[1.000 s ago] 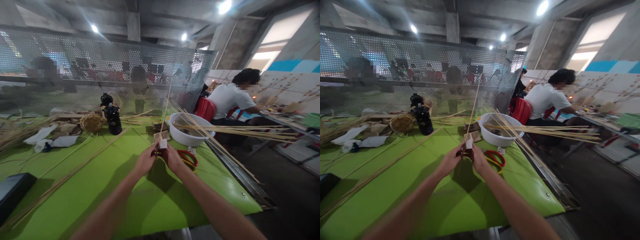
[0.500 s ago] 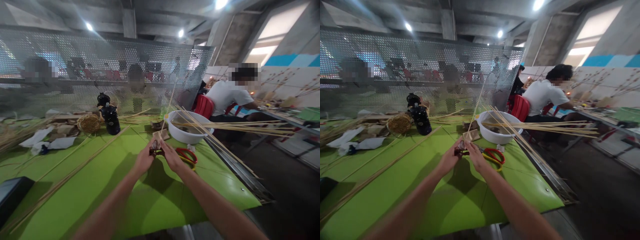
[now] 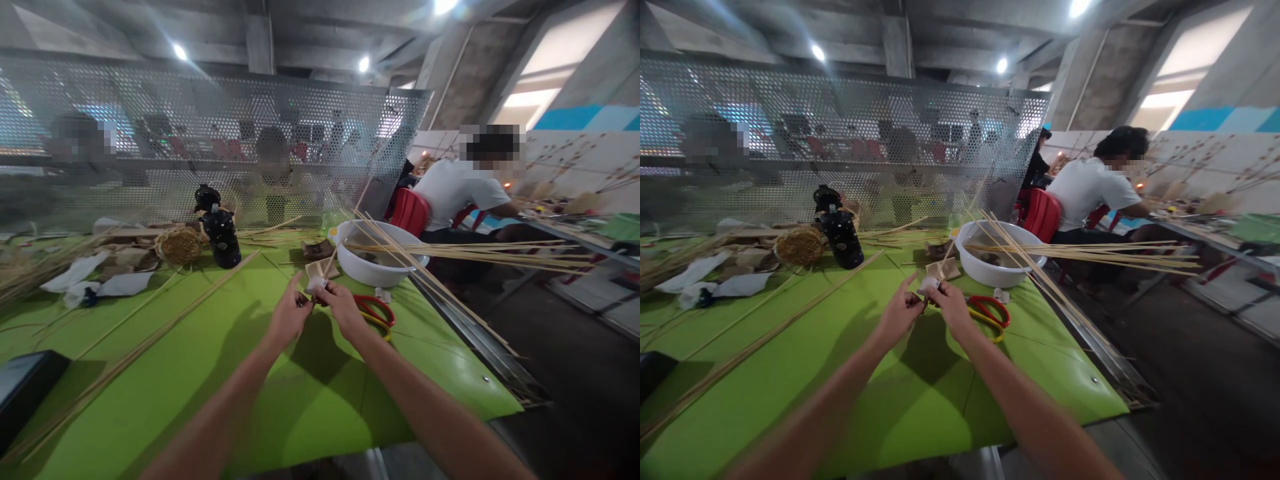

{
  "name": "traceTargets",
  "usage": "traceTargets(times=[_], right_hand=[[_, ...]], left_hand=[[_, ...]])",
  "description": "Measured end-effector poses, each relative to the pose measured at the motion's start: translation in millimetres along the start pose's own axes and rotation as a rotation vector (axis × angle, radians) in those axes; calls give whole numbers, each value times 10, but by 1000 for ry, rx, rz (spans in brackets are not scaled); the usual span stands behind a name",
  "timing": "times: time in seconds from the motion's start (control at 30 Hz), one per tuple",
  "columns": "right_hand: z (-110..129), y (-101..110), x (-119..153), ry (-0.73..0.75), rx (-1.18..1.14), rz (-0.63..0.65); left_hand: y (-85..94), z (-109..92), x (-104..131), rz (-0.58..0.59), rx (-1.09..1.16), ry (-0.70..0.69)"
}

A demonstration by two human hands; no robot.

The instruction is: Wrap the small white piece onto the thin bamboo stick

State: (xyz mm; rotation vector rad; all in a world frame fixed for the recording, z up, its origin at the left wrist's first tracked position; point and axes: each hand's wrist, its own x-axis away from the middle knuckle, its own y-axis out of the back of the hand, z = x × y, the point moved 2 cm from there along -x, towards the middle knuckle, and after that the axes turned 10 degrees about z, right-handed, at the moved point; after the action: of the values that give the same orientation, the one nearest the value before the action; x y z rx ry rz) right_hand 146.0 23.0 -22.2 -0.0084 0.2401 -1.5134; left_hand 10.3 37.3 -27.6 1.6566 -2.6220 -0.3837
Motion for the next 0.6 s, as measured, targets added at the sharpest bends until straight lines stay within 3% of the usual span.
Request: traceTargets(times=[0.1, 0.23, 0.4, 0.6], right_hand=[[-1, 19, -12, 13, 18, -49], [14, 14, 16, 69, 49, -93], [-6, -2, 47, 72, 145, -71], [6, 7, 19, 45, 7, -138]], left_hand=[[0, 13, 12, 18, -67, 95], [-14, 2, 40, 151, -109, 176], [-46, -41, 61, 179, -97, 133], [-107, -102, 33, 199, -126, -12]])
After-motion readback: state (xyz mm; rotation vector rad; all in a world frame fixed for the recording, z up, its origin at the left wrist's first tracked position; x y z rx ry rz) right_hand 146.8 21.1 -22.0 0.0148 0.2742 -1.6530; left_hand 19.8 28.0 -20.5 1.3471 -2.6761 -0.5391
